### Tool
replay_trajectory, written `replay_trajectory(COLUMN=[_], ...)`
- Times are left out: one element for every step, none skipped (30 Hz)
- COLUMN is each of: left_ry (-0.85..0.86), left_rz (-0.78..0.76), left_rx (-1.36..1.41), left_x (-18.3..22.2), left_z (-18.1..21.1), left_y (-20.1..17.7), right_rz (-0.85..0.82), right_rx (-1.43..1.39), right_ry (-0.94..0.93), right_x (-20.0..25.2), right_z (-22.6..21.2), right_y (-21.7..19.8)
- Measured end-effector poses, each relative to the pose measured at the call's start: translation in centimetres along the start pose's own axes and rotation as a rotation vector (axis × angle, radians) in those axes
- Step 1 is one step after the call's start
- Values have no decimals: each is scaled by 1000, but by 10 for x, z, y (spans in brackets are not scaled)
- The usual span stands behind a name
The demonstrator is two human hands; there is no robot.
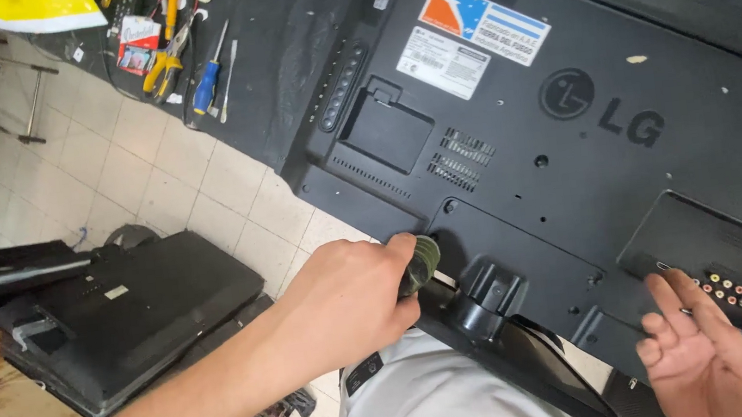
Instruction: Using an electric screwdriver to remove or install screws on the back of a television and attaching the stand.
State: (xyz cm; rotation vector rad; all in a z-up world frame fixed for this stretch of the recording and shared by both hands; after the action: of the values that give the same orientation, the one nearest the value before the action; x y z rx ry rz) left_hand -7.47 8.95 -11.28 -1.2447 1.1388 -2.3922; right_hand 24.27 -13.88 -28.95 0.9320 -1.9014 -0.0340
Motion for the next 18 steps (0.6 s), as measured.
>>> replay_trajectory(left_ry=[-15, -8, -34, -60, -59, -65, -72, -71, -97, -123, -118, -119, -125, -123, -151, -179, -178, -202], left_rz=[-17, -21, -46, -72, -74, -72, -68, -68, -72, -75, -80, -62, -42, -44, -70, -95, -96, -125], left_rx=[-12, -17, -41, -65, -70, -67, -68, -75, -50, -25, -32, -32, -30, -35, -35, -35, -41, -30], left_x=[-1, -4, -6, -7, -9, -11, -13, -14, -14, -15, -15, -15, -15, -16, -17, -17, -17, -16], left_z=[1, 2, 1, 0, 0, 0, -2, 0, -2, -3, -3, -3, -4, -2, -4, -5, -3, -3], left_y=[0, 2, 6, 9, 10, 10, 9, 7, 6, 5, 6, 4, 3, 2, 3, 4, 1, 1], right_rz=[34, 39, 45, 50, 51, 64, 75, 75, 8, -59, -54, -37, -24, -23, -23, -22, -23, -11], right_rx=[56, 49, 57, 64, 59, 59, 56, 49, -32, -113, -121, -120, -117, -122, -123, -123, -129, -104], right_ry=[0, -3, -4, -5, -6, -11, -19, -21, -37, -53, -55, -66, -76, -77, -85, -93, -95, -103], right_x=[3, 4, 5, 7, 6, 6, 4, 3, 2, 1, 2, 3, 3, 4, 6, 7, 8, 8], right_z=[-1, -1, -2, -3, 0, 2, 4, 6, 8, 9, 9, 9, 8, 7, 6, 4, 3, 1], right_y=[-1, -1, -1, -1, -6, -13, -19, -26, -28, -29, -32, -36, -39, -39, -38, -37, -35, -33])
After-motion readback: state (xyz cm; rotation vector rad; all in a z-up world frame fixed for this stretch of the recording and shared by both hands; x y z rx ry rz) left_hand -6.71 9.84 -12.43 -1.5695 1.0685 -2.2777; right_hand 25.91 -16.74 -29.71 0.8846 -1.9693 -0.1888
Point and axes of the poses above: each hand's wrist, its own x-axis away from the middle knuckle, its own y-axis out of the palm, z = x × y, the point moved 10 cm from there along -x, towards the middle knuckle, and after that the axes turned 5 degrees about y, right-handed, at the moved point
